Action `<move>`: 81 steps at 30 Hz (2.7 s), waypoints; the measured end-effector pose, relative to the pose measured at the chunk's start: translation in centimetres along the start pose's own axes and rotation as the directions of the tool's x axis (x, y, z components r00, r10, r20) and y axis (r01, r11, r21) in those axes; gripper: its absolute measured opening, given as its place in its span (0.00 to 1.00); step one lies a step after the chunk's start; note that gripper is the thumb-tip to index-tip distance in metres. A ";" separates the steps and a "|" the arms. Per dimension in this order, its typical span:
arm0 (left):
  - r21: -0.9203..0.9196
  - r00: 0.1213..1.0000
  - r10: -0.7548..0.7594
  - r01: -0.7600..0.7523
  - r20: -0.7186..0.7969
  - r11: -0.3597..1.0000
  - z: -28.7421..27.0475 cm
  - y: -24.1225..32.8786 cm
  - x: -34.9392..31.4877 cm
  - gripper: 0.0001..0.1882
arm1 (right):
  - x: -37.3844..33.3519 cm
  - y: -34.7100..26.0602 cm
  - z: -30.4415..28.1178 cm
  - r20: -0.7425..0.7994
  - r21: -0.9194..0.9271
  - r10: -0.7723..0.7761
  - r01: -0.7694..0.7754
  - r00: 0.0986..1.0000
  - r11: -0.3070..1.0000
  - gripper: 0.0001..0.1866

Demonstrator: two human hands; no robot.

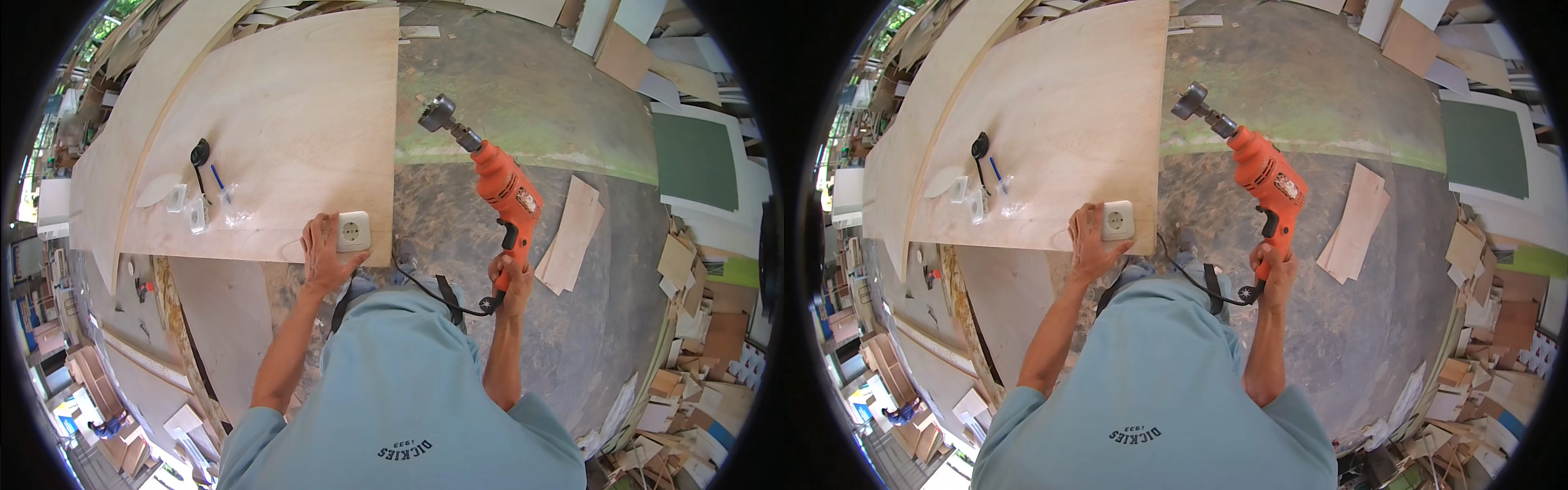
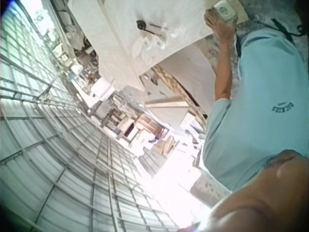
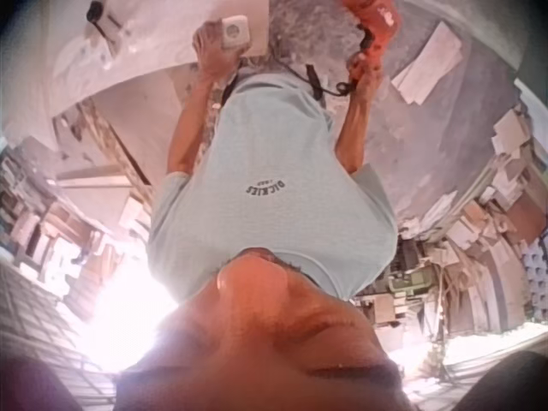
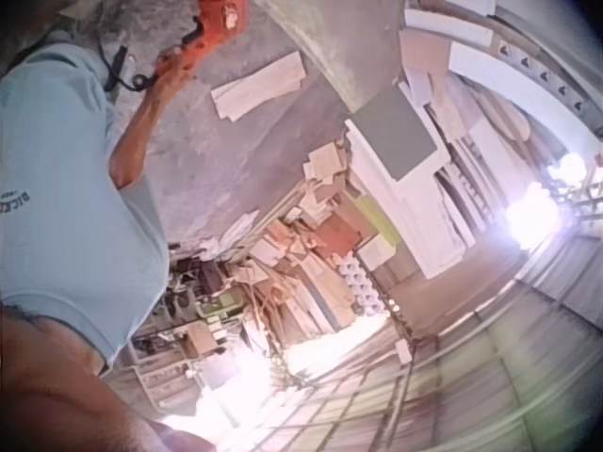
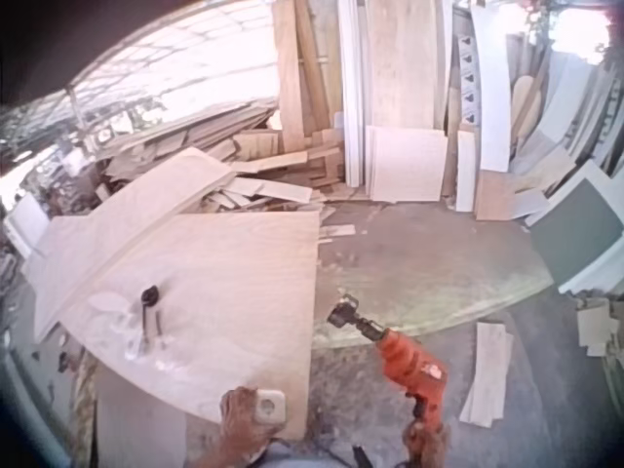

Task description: The person drills a large circular hole through a sheet of plywood using a power drill with a hole saw attachment, then picks up a square electrical socket and positions it over the hole to check the fit.

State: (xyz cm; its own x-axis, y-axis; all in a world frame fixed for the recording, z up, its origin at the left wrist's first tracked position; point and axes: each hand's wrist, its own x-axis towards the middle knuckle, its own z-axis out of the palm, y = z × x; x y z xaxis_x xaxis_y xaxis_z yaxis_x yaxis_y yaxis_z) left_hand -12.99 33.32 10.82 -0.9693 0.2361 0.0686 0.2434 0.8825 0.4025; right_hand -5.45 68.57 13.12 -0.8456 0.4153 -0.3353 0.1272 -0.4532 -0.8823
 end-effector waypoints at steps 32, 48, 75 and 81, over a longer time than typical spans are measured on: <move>-0.134 0.973 0.229 -0.231 -0.029 0.964 -2.0 -0.9 2.0 0.44 | -1.7 0.5 1.7 0.073 0.248 0.018 -0.035 0.997 0.968 0.09; -0.144 0.959 -0.167 0.136 -0.229 0.980 2.0 1.7 -0.8 0.57 | -1.7 -0.6 3.2 0.074 0.192 0.045 -0.058 0.996 0.980 0.14; -0.409 0.986 0.133 -0.082 0.099 0.909 -1.4 -4.8 2.0 0.63 | -2.4 -0.1 2.1 0.054 0.264 0.042 -0.055 0.998 0.963 0.14; -0.380 0.986 0.146 -0.105 0.082 0.919 -1.3 -5.1 1.9 0.63 | -3.0 -1.0 3.8 0.116 0.290 0.047 -0.079 0.992 0.954 0.14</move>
State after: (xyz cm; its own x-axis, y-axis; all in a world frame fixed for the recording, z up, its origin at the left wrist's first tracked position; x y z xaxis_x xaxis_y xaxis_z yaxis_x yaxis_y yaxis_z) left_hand -16.08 28.73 10.09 -0.9171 0.3954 0.0514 0.3120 0.6313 0.7100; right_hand -5.03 64.79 16.25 -0.8929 0.2996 -0.3360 0.0379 -0.6936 -0.7194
